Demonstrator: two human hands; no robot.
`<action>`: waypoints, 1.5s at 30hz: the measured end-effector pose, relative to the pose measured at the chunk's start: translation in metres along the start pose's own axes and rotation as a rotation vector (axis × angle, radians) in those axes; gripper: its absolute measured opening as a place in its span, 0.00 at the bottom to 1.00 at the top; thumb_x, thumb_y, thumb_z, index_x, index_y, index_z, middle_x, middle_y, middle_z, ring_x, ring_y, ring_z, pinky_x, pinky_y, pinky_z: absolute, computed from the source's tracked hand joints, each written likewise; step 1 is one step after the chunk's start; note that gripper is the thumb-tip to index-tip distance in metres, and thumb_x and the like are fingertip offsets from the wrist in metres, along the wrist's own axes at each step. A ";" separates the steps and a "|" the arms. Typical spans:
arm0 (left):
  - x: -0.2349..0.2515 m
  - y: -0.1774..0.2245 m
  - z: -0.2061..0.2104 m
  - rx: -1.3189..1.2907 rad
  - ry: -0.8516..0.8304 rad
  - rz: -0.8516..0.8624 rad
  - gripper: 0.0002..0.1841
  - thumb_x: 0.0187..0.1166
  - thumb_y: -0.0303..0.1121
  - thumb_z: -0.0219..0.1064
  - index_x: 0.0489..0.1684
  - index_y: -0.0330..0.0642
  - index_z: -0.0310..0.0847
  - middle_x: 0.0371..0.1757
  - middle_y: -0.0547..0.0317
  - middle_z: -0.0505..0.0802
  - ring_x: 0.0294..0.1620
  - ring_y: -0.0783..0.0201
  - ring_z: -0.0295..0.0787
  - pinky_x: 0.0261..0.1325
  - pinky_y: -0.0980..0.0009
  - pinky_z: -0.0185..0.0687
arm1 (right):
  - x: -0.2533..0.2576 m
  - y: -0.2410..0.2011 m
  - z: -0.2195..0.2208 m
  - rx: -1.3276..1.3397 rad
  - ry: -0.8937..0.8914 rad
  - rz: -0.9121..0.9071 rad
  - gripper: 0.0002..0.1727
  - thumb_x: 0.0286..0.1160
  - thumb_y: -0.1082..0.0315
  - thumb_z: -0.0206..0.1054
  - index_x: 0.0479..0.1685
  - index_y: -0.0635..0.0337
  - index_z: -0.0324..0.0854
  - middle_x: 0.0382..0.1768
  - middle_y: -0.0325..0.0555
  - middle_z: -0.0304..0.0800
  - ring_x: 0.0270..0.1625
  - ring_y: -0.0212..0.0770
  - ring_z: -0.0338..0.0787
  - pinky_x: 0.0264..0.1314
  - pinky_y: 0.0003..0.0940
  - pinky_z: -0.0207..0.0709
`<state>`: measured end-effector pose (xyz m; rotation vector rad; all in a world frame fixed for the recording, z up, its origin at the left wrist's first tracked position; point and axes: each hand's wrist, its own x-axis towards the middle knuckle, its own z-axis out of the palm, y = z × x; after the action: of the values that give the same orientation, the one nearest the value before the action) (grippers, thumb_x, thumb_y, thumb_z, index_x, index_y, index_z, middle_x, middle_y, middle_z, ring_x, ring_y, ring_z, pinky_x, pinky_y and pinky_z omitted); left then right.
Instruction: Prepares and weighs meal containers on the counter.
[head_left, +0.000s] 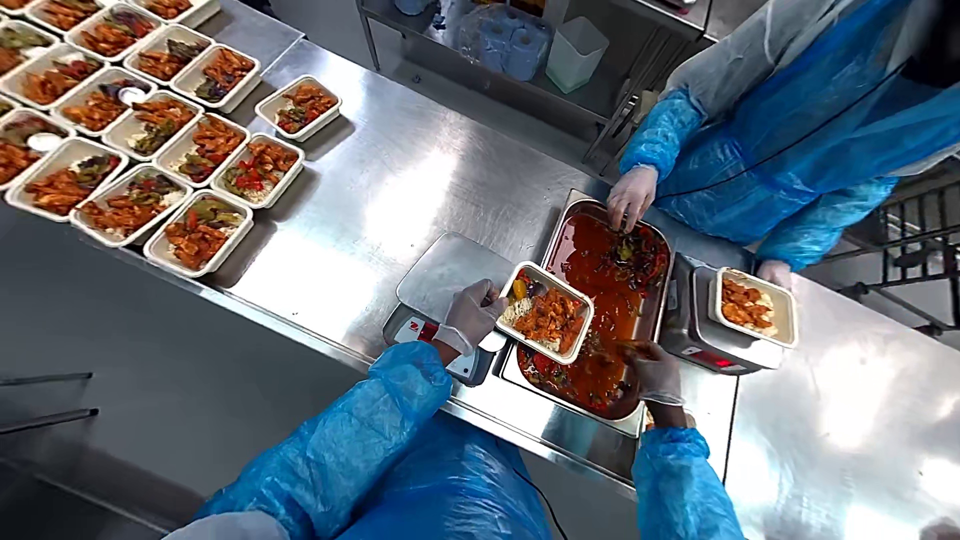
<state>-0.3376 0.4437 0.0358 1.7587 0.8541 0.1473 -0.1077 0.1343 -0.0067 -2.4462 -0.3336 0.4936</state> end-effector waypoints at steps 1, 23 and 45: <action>-0.001 -0.003 0.001 0.006 -0.005 -0.001 0.10 0.83 0.39 0.70 0.43 0.40 0.85 0.37 0.51 0.91 0.38 0.57 0.89 0.48 0.52 0.86 | -0.004 0.000 -0.001 0.064 -0.003 0.036 0.11 0.72 0.73 0.76 0.53 0.61 0.89 0.48 0.58 0.94 0.51 0.56 0.92 0.58 0.64 0.82; 0.020 -0.002 0.069 0.023 -0.136 -0.027 0.12 0.81 0.41 0.69 0.47 0.42 0.86 0.40 0.50 0.92 0.43 0.54 0.90 0.52 0.47 0.86 | -0.050 -0.108 -0.143 0.679 0.044 -0.220 0.14 0.69 0.87 0.64 0.50 0.64 0.85 0.48 0.47 0.94 0.45 0.39 0.94 0.50 0.34 0.92; -0.018 -0.027 -0.072 -0.111 0.008 -0.139 0.12 0.85 0.40 0.68 0.48 0.39 0.84 0.39 0.50 0.90 0.38 0.57 0.88 0.46 0.54 0.86 | -0.071 -0.260 0.124 -0.161 -0.112 -0.795 0.12 0.65 0.79 0.73 0.46 0.57 0.93 0.54 0.54 0.91 0.53 0.53 0.92 0.53 0.57 0.88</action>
<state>-0.3989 0.4922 0.0441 1.5906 0.9538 0.1082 -0.2542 0.3765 0.0801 -2.1868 -1.3565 0.2504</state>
